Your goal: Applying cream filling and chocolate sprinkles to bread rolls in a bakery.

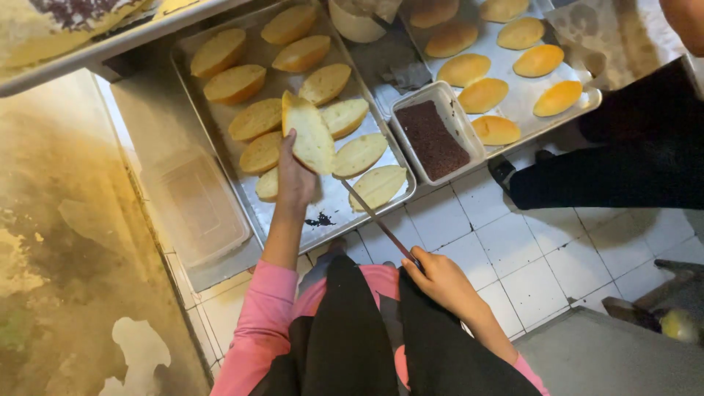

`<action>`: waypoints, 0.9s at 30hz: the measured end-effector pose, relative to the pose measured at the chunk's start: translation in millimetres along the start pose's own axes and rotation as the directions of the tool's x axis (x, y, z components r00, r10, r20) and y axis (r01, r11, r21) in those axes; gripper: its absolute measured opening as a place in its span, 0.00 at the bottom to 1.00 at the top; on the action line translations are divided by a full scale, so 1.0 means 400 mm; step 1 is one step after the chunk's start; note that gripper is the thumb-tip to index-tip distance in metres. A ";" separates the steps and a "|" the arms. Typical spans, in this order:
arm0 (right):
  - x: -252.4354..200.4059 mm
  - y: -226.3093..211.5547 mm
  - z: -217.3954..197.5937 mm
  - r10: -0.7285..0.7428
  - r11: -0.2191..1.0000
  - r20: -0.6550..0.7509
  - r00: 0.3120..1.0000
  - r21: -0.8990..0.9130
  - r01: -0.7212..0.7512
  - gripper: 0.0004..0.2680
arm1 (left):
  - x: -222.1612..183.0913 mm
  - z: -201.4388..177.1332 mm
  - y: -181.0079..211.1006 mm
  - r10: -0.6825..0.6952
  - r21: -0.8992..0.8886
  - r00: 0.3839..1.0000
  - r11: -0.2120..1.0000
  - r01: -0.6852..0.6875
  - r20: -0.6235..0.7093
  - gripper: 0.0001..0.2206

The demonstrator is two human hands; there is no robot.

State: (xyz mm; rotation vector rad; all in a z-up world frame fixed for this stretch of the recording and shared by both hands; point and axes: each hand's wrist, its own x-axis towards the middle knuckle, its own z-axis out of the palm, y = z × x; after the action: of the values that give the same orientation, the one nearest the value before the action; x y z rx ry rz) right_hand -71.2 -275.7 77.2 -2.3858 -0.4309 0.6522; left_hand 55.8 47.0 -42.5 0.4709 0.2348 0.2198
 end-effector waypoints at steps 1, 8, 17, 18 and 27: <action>-0.001 0.005 0.001 -0.004 1.000 0.008 1.000 -0.001 0.004 0.11 | -0.012 -0.013 0.034 0.005 -0.001 1.000 1.000 -0.005 -0.007 0.25; 0.029 0.009 -0.006 0.113 0.992 -0.084 0.990 0.057 -0.109 0.12 | -0.152 -0.124 0.145 -0.226 0.618 0.968 0.747 0.243 -0.107 0.24; 0.059 -0.025 0.026 0.121 0.985 -0.160 0.980 0.144 -0.098 0.12 | -0.229 -0.252 0.079 -0.328 0.973 0.944 -0.228 -0.030 -0.047 0.19; 0.063 -0.036 0.024 0.149 0.981 -0.149 0.978 0.147 -0.127 0.12 | -0.239 -0.239 0.078 -0.234 0.897 0.968 -0.403 -0.181 0.090 0.16; 0.054 0.003 0.069 -0.010 0.999 -0.338 0.941 0.030 0.021 0.12 | -0.297 -0.313 0.034 -0.290 0.499 0.834 -0.692 -0.522 0.470 0.26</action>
State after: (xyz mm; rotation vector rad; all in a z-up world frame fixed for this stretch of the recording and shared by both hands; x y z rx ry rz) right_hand -68.2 -253.5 50.2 -2.3980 -0.2861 0.2299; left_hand -93.4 80.4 -124.0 2.9044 -0.3615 0.1505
